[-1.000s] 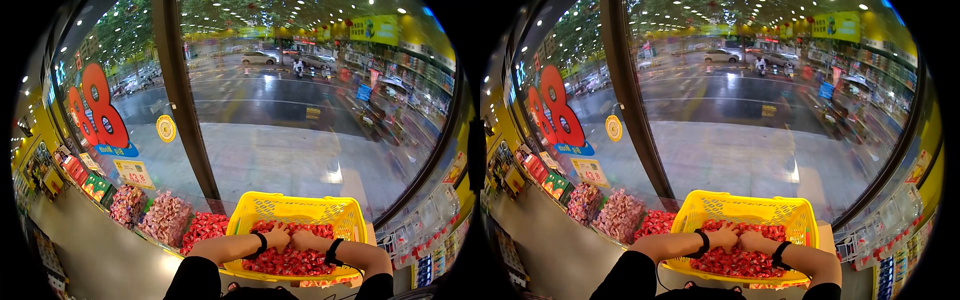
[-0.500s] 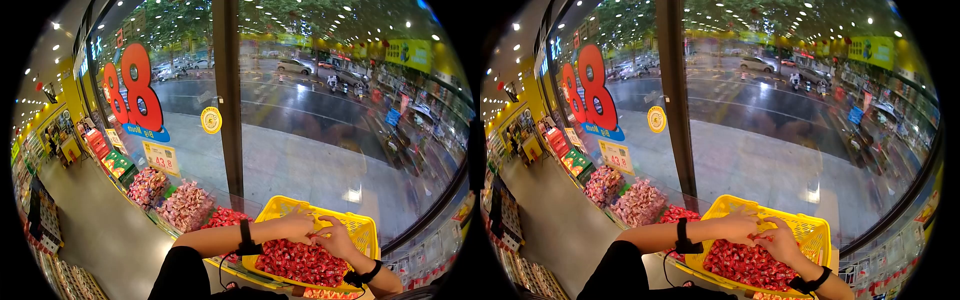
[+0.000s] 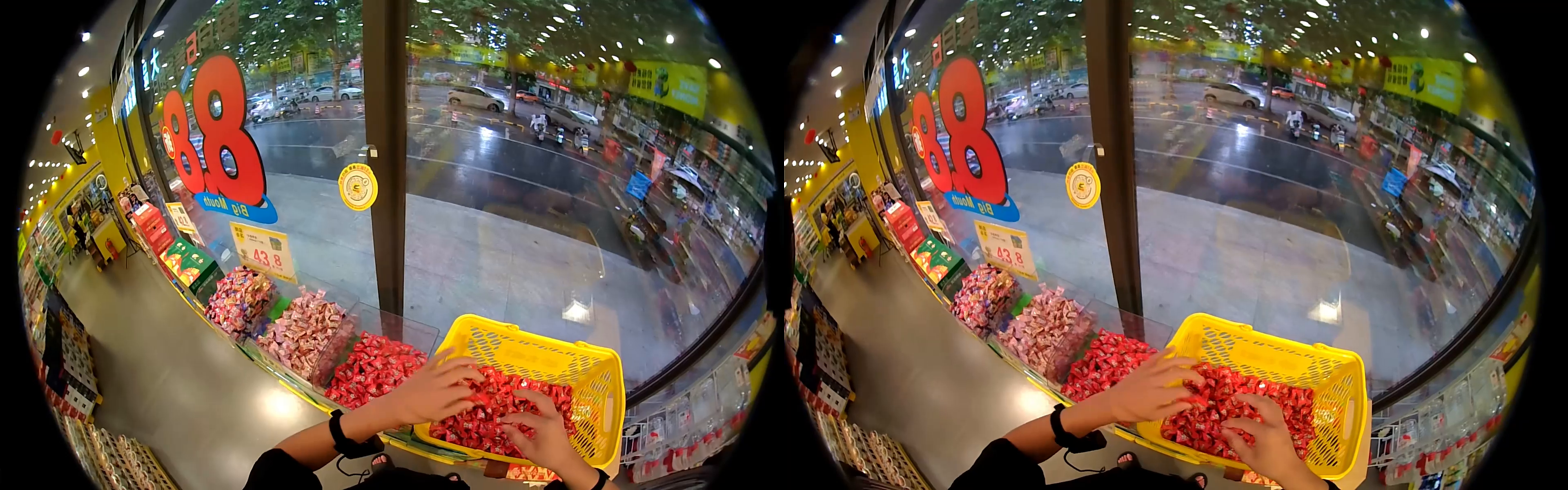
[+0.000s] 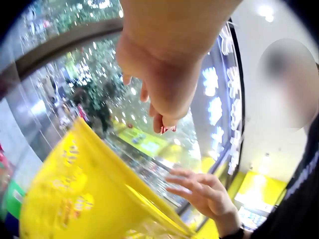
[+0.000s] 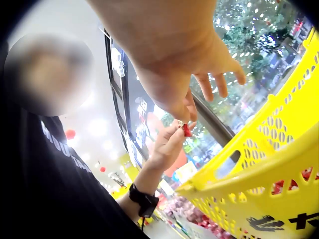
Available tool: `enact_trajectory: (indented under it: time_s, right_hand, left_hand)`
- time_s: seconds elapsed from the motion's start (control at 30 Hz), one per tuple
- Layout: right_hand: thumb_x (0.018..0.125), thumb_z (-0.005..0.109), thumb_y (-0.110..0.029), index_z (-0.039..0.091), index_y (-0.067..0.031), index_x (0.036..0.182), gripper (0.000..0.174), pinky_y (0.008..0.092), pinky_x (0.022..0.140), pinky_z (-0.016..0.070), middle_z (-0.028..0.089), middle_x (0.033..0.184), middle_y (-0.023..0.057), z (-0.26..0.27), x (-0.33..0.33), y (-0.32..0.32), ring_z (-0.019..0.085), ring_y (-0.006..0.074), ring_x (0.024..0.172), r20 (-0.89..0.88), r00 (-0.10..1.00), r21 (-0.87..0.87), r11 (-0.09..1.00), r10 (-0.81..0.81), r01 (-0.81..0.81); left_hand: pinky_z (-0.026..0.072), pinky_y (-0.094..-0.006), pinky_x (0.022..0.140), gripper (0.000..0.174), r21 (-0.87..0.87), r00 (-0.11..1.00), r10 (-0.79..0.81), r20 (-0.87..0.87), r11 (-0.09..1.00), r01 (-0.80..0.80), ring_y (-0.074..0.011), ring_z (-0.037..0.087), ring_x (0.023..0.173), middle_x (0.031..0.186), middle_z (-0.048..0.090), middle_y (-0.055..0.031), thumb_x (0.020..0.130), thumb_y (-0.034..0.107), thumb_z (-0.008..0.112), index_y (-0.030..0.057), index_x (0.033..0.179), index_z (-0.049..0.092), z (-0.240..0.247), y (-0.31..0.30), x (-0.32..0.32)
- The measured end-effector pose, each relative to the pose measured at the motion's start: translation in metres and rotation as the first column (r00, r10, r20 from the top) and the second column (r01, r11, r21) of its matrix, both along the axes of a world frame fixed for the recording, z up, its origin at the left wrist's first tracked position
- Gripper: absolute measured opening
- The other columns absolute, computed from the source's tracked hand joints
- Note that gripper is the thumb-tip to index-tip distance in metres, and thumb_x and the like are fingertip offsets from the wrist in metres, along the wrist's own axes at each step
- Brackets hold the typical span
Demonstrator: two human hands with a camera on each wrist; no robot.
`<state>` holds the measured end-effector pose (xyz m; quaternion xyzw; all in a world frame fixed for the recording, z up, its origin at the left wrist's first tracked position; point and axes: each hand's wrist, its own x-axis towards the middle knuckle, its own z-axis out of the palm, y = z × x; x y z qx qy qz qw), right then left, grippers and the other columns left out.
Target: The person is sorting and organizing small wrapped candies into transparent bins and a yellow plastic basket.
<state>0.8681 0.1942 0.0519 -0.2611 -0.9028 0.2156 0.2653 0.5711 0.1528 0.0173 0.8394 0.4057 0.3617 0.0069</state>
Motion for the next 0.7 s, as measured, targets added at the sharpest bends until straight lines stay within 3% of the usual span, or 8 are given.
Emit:
enact_trajectory:
  time_s: [0.07,0.2,0.3,0.37,0.43,0.53,0.57,0.7]
  right_hand:
    - [0.082,0.087,-0.016,0.081,-0.0140,0.102,0.021,0.0478,0.109,0.0476,0.062,0.136,0.0103,-0.004,-0.002,-0.015,0.060,0.0328,0.124,0.043,0.998,0.039,0.999,-0.037,0.035]
    - [0.083,0.085,-0.019,0.080,-0.0157,0.103,0.021,0.0519,0.107,0.0473,0.062,0.135,0.0092,-0.027,0.017,0.006,0.061,0.0324,0.121,0.095,0.992,0.122,0.990,-0.087,0.076]
    - [0.084,0.084,-0.022,0.080,-0.0157,0.103,0.021,0.0524,0.106,0.0471,0.062,0.135,0.0085,-0.040,0.019,0.004,0.063,0.0339,0.119,0.149,0.982,0.104,0.990,-0.112,0.097]
    - [0.084,0.083,-0.023,0.080,-0.0157,0.103,0.021,0.0518,0.106,0.0472,0.063,0.134,0.0082,-0.047,0.022,0.005,0.063,0.0339,0.119,0.163,0.981,0.133,0.987,-0.107,0.085]
    - [0.085,0.083,-0.024,0.080,-0.0159,0.104,0.021,0.0513,0.106,0.0472,0.063,0.134,0.0082,-0.050,0.023,0.006,0.063,0.0339,0.119,0.182,0.978,0.139,0.987,-0.100,0.075]
    - [0.086,0.081,-0.025,0.080,-0.0160,0.105,0.022,0.0506,0.106,0.0471,0.063,0.133,0.0084,-0.041,0.025,0.012,0.063,0.0338,0.119,0.206,0.975,0.129,0.990,-0.083,0.057]
    - [0.086,0.081,-0.025,0.080,-0.0159,0.106,0.022,0.0506,0.106,0.0471,0.064,0.132,0.0085,-0.037,0.027,0.015,0.063,0.0339,0.119,0.207,0.975,0.133,0.990,-0.075,0.048]
    - [0.089,0.079,-0.028,0.077,-0.0141,0.115,0.029,0.0504,0.104,0.0489,0.065,0.131,0.0102,-0.001,0.032,0.040,0.064,0.0351,0.118,0.244,0.969,0.166,0.986,-0.041,-0.001]
  left_hand:
    - [0.0381,-0.0572,0.118,0.015,0.023,0.966,0.200,0.161,0.978,-0.206,-0.0354,0.053,0.136,0.133,0.063,-0.0088,0.090,0.019,0.078,0.0066,0.093,0.070,-0.012,-0.021,-0.046]
    - [0.0407,-0.0562,0.114,0.016,-0.100,0.807,0.565,0.171,0.825,-0.557,-0.0393,0.051,0.136,0.136,0.062,-0.0092,0.089,0.019,0.079,0.0054,0.096,0.076,-0.082,-0.015,-0.093]
    - [0.0372,-0.0580,0.116,0.022,-0.196,0.782,0.608,-0.136,0.757,-0.623,-0.0396,0.046,0.141,0.139,0.061,-0.0092,0.090,0.031,0.079,0.0105,0.097,0.081,-0.168,-0.024,-0.113]
    - [0.0346,-0.0597,0.118,0.026,-0.327,0.772,0.546,-0.325,0.701,-0.633,-0.0390,0.043,0.143,0.141,0.060,-0.0088,0.089,0.039,0.078,0.0142,0.095,0.083,-0.194,-0.030,-0.110]
    - [0.0313,-0.0632,0.119,0.033,-0.409,0.755,0.463,-0.464,0.644,-0.647,-0.0389,0.043,0.143,0.142,0.061,-0.0091,0.088,0.049,0.076,0.0178,0.094,0.084,-0.191,-0.024,-0.109]
    - [0.0321,-0.0607,0.119,0.030,-0.234,0.728,0.561,-0.394,0.705,-0.670,-0.0389,0.046,0.141,0.140,0.062,-0.0111,0.086,0.046,0.079,0.0178,0.093,0.084,-0.154,-0.015,-0.107]
    - [0.0330,-0.0636,0.118,0.033,-0.218,0.763,0.554,-0.333,0.743,-0.634,-0.0362,0.047,0.140,0.141,0.061,-0.0101,0.082,0.043,0.082,0.0152,0.100,0.083,-0.132,-0.009,-0.108]
    - [0.0382,-0.0535,0.117,0.033,-0.096,0.897,0.429,-0.108,0.893,-0.439,-0.0389,0.051,0.136,0.139,0.062,-0.0129,0.087,0.036,0.080,0.0149,0.112,0.079,0.012,0.015,-0.064]
